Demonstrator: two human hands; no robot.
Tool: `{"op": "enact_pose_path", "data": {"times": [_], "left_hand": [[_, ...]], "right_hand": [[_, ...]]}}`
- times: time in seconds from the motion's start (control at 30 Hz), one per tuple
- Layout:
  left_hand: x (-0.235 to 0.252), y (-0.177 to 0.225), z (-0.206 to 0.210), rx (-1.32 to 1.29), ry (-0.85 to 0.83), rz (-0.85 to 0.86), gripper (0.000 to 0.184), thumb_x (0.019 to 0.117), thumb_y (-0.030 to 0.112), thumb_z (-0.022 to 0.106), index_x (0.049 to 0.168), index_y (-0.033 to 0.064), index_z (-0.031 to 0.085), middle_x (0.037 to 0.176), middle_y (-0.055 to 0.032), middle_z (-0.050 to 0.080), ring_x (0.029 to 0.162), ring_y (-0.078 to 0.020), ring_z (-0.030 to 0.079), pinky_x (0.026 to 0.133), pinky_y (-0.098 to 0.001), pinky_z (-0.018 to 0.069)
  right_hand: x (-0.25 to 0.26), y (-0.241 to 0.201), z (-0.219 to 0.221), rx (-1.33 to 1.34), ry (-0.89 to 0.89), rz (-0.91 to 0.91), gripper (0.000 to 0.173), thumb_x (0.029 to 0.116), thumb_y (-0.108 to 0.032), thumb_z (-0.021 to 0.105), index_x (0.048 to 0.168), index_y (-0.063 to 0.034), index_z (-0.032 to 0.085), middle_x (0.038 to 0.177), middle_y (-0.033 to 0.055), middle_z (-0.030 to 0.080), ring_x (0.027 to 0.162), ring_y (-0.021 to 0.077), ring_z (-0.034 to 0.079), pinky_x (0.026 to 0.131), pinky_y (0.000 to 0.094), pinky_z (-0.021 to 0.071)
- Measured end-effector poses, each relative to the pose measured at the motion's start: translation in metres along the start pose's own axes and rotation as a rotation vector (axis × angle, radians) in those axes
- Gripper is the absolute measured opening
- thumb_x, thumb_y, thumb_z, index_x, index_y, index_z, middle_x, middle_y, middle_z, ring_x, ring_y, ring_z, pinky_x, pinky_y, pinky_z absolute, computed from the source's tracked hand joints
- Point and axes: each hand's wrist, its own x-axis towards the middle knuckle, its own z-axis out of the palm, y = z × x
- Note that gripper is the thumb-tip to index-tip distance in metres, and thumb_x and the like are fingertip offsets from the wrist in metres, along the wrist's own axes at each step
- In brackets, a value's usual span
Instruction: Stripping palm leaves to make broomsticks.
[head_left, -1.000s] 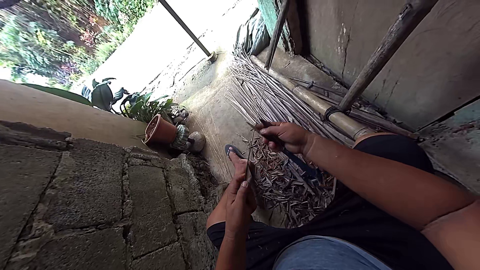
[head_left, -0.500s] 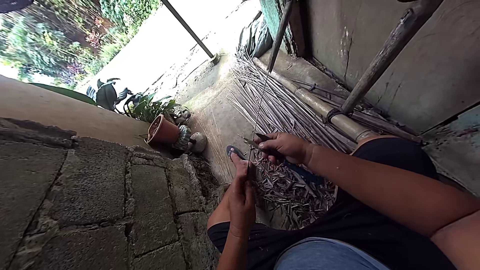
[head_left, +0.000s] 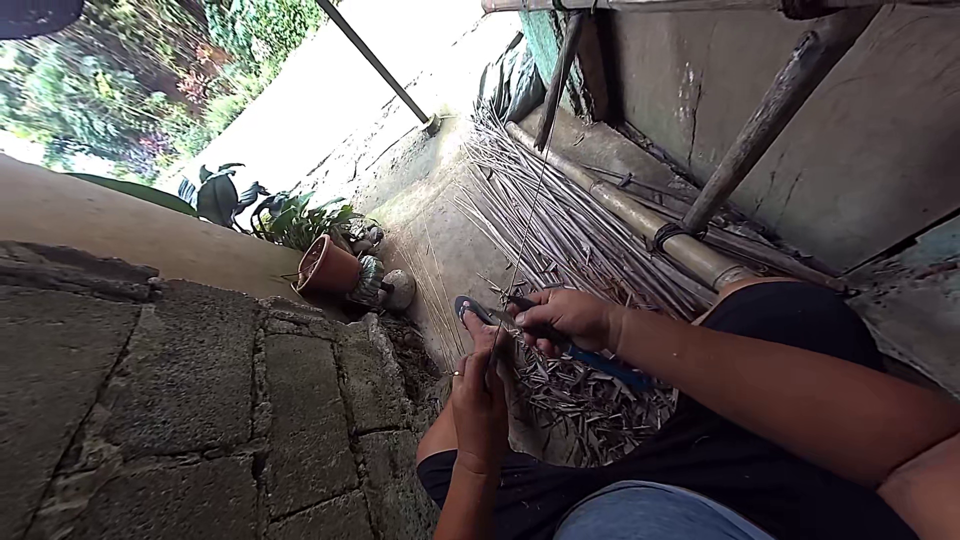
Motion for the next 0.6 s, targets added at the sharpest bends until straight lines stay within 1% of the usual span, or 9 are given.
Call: {"op": "enact_pose_path", "data": {"times": [0.07, 0.13, 0.23, 0.27, 0.37, 0.43, 0.47, 0.53, 0.6], "left_hand": [[0.002, -0.001, -0.001, 0.037, 0.042, 0.038, 0.02, 0.094, 0.005, 0.058, 0.106, 0.0037, 0.074, 0.102, -0.0095, 0.069, 0.087, -0.0075, 0.066, 0.075, -0.017, 0.0553], [0.002, -0.003, -0.002, 0.062, 0.08, 0.073, 0.021, 0.0955, 0.005, 0.056, 0.107, 0.0032, 0.074, 0.106, -0.0122, 0.069, 0.092, -0.0091, 0.068, 0.08, -0.0178, 0.0563], [0.001, -0.004, -0.001, 0.096, 0.099, 0.088, 0.021, 0.0971, 0.006, 0.056, 0.108, 0.0032, 0.074, 0.107, -0.013, 0.069, 0.092, -0.0094, 0.068, 0.079, -0.0179, 0.0567], [0.0, -0.004, -0.001, 0.1, 0.102, 0.088, 0.021, 0.0968, 0.006, 0.056, 0.108, 0.0035, 0.074, 0.108, -0.0131, 0.068, 0.092, -0.0097, 0.068, 0.079, -0.0182, 0.057], [-0.001, -0.002, 0.003, 0.079, 0.108, 0.081, 0.021, 0.0946, 0.005, 0.057, 0.106, 0.0033, 0.075, 0.108, -0.0139, 0.069, 0.097, -0.0125, 0.069, 0.084, -0.0211, 0.0574], [0.001, 0.001, 0.002, 0.074, 0.111, 0.068, 0.023, 0.0932, 0.005, 0.056, 0.106, 0.0038, 0.075, 0.108, -0.0138, 0.07, 0.097, -0.0135, 0.07, 0.084, -0.0227, 0.0581], [0.002, 0.003, 0.002, 0.077, 0.113, 0.063, 0.023, 0.0924, 0.005, 0.056, 0.105, 0.0038, 0.075, 0.108, -0.0141, 0.07, 0.096, -0.0136, 0.07, 0.083, -0.0231, 0.0582], [0.002, 0.005, 0.0, 0.079, 0.104, 0.053, 0.022, 0.0916, 0.003, 0.056, 0.103, 0.0015, 0.075, 0.107, -0.0164, 0.071, 0.093, -0.016, 0.071, 0.081, -0.0257, 0.0592], [0.002, 0.008, -0.004, 0.076, 0.093, 0.038, 0.021, 0.0915, -0.001, 0.057, 0.103, -0.0016, 0.075, 0.107, -0.0198, 0.071, 0.092, -0.0205, 0.072, 0.081, -0.0297, 0.0603]], "right_hand": [[-0.001, 0.004, 0.008, -0.01, -0.041, 0.016, 0.025, 0.1057, -0.017, 0.055, 0.128, -0.0072, 0.059, 0.076, 0.0045, 0.063, 0.053, 0.0102, 0.059, 0.048, 0.0221, 0.0504], [-0.002, -0.004, 0.005, 0.013, -0.002, -0.013, 0.023, 0.1065, -0.016, 0.053, 0.127, -0.0074, 0.059, 0.075, 0.0033, 0.063, 0.053, 0.0094, 0.059, 0.047, 0.0215, 0.0501], [0.0, -0.018, -0.008, 0.103, 0.146, -0.055, 0.026, 0.1076, -0.017, 0.052, 0.131, -0.0076, 0.057, 0.075, 0.0033, 0.062, 0.053, 0.0095, 0.057, 0.048, 0.0214, 0.0492], [0.0, -0.018, -0.01, 0.102, 0.158, -0.057, 0.027, 0.1075, -0.017, 0.052, 0.132, -0.008, 0.057, 0.075, 0.0035, 0.062, 0.053, 0.0097, 0.057, 0.048, 0.0218, 0.0494], [-0.005, -0.004, 0.002, -0.005, 0.022, -0.036, 0.028, 0.1069, -0.018, 0.052, 0.133, -0.0087, 0.055, 0.076, 0.0027, 0.061, 0.054, 0.0097, 0.057, 0.05, 0.0235, 0.0498], [-0.006, 0.004, 0.013, -0.055, -0.053, -0.013, 0.025, 0.1064, -0.019, 0.053, 0.13, -0.0095, 0.056, 0.077, 0.0033, 0.063, 0.053, 0.0104, 0.057, 0.049, 0.0244, 0.0506], [-0.006, 0.005, 0.014, -0.059, -0.059, -0.009, 0.025, 0.1062, -0.019, 0.053, 0.129, -0.0097, 0.057, 0.077, 0.0036, 0.063, 0.053, 0.0109, 0.058, 0.049, 0.0248, 0.0512], [-0.002, 0.0, 0.006, -0.013, -0.001, -0.029, 0.025, 0.1057, -0.018, 0.055, 0.128, -0.0089, 0.058, 0.076, 0.0046, 0.064, 0.053, 0.0116, 0.059, 0.049, 0.025, 0.0515], [0.001, -0.011, -0.007, 0.085, 0.118, -0.064, 0.025, 0.1062, -0.017, 0.054, 0.13, -0.0086, 0.058, 0.075, 0.0054, 0.064, 0.053, 0.0116, 0.058, 0.048, 0.0247, 0.0501]]}}
